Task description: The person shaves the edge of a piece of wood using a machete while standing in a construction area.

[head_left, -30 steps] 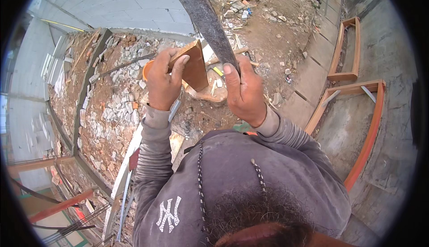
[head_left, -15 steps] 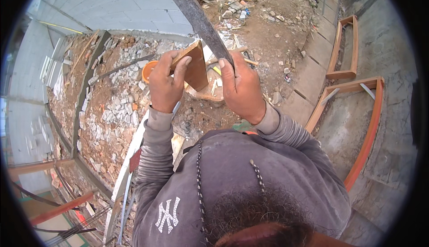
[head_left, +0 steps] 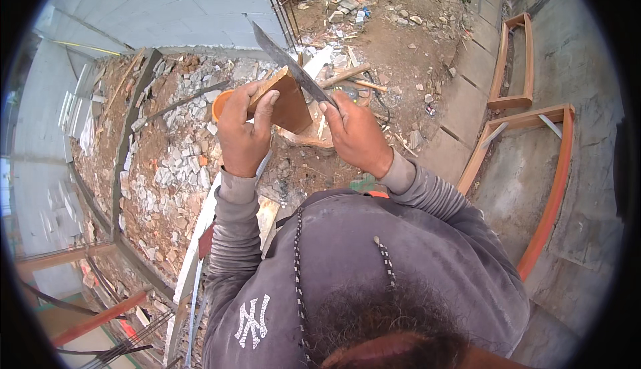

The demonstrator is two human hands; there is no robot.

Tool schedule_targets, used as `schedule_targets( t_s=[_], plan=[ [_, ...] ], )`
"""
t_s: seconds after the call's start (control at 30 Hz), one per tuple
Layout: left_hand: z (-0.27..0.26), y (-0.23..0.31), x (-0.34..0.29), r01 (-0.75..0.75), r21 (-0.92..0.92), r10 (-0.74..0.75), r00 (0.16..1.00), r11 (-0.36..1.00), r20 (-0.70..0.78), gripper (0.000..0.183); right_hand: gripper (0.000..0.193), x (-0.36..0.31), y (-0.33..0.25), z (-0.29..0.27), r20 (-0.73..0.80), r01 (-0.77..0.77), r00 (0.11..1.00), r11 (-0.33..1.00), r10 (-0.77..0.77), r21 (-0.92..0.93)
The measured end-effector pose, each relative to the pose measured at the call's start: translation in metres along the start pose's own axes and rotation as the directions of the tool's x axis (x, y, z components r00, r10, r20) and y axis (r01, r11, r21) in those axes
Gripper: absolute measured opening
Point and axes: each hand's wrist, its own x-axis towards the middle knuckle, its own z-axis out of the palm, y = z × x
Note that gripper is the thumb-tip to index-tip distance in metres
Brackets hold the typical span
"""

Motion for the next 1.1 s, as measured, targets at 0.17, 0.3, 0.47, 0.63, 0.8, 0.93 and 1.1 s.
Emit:
schedule_targets(
  t_s=[0.17, 0.3, 0.47, 0.63, 0.8, 0.93, 1.1],
  plan=[
    [-0.013, -0.007, 0.000, 0.089, 0.018, -0.088, 0.995, 0.996, -0.042, 0.021, 0.028, 0.015, -0.014, 0.001, 0.024, -0.028, 0.999, 0.955, 0.022, 0.294],
    [-0.022, -0.012, -0.002, 0.116, -0.032, -0.118, 0.992, 0.993, -0.050, 0.020, 0.028, 0.007, -0.039, -0.011, -0.087, 0.039, 0.996, 0.953, -0.013, 0.300],
    [-0.025, -0.015, -0.005, 0.082, 0.013, -0.081, 0.994, 0.997, -0.070, 0.017, 0.025, 0.004, -0.051, 0.001, -0.207, 0.140, 0.975, 0.946, -0.081, 0.291],
    [-0.027, -0.014, -0.005, 0.087, -0.014, -0.087, 0.994, 0.996, -0.068, 0.020, 0.024, 0.015, -0.054, 0.003, 0.014, 0.087, 0.996, 0.986, -0.090, 0.143],
    [-0.025, -0.013, -0.005, 0.060, 0.016, -0.059, 0.996, 0.998, -0.067, 0.021, 0.027, 0.005, -0.060, -0.015, -0.172, 0.082, 0.985, 0.940, -0.025, 0.332],
    [-0.027, -0.013, -0.006, 0.022, 0.040, -0.020, 0.999, 0.999, -0.046, 0.020, 0.028, 0.012, -0.062, 0.002, -0.115, 0.037, 0.993, 0.968, -0.009, 0.249],
    [-0.029, -0.015, -0.006, 0.069, 0.013, -0.067, 0.993, 0.998, -0.096, 0.018, 0.028, 0.012, -0.062, -0.011, 0.056, 0.026, 0.998, 0.986, -0.036, 0.167]
  ],
)
